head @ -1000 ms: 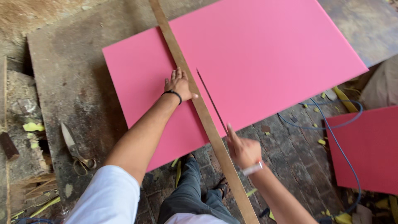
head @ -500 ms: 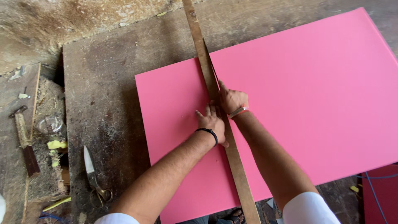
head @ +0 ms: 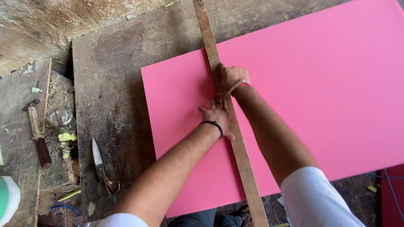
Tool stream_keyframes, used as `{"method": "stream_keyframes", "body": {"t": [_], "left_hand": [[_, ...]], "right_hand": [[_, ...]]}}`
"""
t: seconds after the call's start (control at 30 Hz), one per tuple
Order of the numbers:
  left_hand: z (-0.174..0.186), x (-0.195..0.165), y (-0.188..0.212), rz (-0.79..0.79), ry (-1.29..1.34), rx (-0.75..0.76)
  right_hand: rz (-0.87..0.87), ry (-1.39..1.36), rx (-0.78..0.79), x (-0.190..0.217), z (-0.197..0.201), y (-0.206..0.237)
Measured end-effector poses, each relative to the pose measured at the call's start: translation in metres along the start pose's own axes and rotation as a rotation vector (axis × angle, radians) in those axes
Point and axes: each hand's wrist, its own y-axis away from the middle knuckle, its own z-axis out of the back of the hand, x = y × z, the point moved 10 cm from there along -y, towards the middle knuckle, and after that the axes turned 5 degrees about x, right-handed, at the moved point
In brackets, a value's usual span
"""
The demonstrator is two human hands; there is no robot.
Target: The person measures and cuts a large pink foam sheet into smaller rectangular pieces using a metal ruler as a guide and a long serrated knife. They mark the foam with a tape measure, align the ruler, and cut along the marked line, then separate and stack the cut pieces.
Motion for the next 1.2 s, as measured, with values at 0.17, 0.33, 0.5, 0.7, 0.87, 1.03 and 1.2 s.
{"method": "stream_keyframes", "body": {"t": [0.17, 0.33, 0.5, 0.7, 0.87, 1.03, 1.2], "left_hand": [[-0.007, 0.002, 0.000, 0.004, 0.041, -0.002], [-0.012, 0.000, -0.004, 0.022, 0.065, -0.058], [-0.014, -0.004, -0.009, 0.064, -0.077, -0.118], [-0.084, -0.092, 0.032, -0.054, -0.304, -0.225], [-0.098, -0.095, 0.061, -0.067, -0.076, -0.193], [-0.092, -0.087, 0.074, -0.056, 0.021, -0.166], [-0.096, -0.090, 0.076, -0.014, -0.019, -0.094]], "right_hand": [[0.015, -0.044, 0.065, 0.003, -0.019, 0.120], [-0.038, -0.147, 0.206, 0.005, -0.051, 0.286], [0.084, -0.120, -0.371, 0.024, 0.000, 0.402], [-0.061, -0.229, -0.098, 0.015, -0.019, 0.392], [0.016, -0.159, -0.288, 0.022, -0.005, 0.404], [-0.040, -0.132, -0.104, 0.020, -0.033, 0.452], [-0.007, -0.198, -0.092, 0.023, -0.045, 0.524]]}}
